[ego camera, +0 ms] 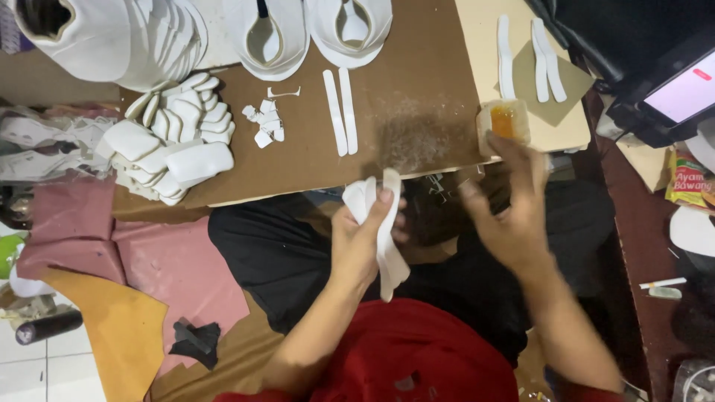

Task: Applying adhesive to thin leather strips and arranging them on a workspace for shoe manufacturing.

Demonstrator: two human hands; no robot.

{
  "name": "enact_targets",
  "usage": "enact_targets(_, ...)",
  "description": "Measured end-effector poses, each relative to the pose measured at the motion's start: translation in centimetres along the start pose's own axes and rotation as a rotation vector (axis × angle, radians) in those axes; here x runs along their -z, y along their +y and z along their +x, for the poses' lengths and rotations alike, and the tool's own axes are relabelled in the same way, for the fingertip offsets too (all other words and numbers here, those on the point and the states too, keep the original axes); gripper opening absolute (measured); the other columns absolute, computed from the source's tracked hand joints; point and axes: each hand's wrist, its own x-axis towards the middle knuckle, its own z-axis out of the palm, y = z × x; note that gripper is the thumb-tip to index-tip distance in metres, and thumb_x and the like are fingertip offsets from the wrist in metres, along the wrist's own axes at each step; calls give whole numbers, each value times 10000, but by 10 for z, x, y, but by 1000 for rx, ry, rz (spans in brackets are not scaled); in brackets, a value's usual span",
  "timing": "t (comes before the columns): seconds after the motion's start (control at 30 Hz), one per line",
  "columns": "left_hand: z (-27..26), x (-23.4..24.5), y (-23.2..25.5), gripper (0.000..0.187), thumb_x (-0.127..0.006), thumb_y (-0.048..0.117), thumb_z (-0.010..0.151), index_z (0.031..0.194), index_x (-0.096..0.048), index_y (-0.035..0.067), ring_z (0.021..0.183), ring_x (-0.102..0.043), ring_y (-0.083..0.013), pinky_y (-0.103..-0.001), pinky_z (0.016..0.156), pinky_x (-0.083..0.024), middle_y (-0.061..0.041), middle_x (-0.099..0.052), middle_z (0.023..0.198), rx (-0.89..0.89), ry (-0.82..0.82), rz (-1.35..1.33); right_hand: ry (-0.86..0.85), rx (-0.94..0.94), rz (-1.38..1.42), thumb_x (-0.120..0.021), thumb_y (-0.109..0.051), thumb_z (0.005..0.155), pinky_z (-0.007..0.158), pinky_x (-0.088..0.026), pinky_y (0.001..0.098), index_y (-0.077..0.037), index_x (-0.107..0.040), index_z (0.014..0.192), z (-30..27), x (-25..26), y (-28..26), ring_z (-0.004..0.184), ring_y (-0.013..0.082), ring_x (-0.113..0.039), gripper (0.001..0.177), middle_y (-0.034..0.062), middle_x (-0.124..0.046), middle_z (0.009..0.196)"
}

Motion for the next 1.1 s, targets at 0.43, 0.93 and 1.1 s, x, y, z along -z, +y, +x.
enact_targets(0.43, 65, 31, -39, 333, -628, 340, 1028, 824, -636, 77, 520, -581, -123, -242, 546, -510, 3, -551, 597, -258, 226, -246, -1, -731, 846, -829, -99, 860, 716, -581, 244, -92, -376, 1376, -11, -93, -17, 790, 115, -683, 687, 23, -732, 900)
enact_targets(0.93, 53, 90, -59, 236, -513, 206, 1075, 1214, -501, 16, 723, -547, -208, -352, 691, -460, -75, -499, 909, -2, -98, -527, -65, -735, 420, -854, -209, 902, 770, -645, 371, -34, -469, 1354, 91, -265, 117, 1049, 295, -737, 618, 159, -680, 1176)
enact_targets(1.1, 46, 88, -50, 290, -566, 218, 1050, 1194, -552, -34, 918, -709, -322, -456, 880, -594, -155, -624, 971, 47, 15, -447, -37, -773, 374, -829, -256, 914, 614, -611, 296, -65, -499, 1308, 101, -308, 128, 859, 214, -770, 549, 112, -735, 1011)
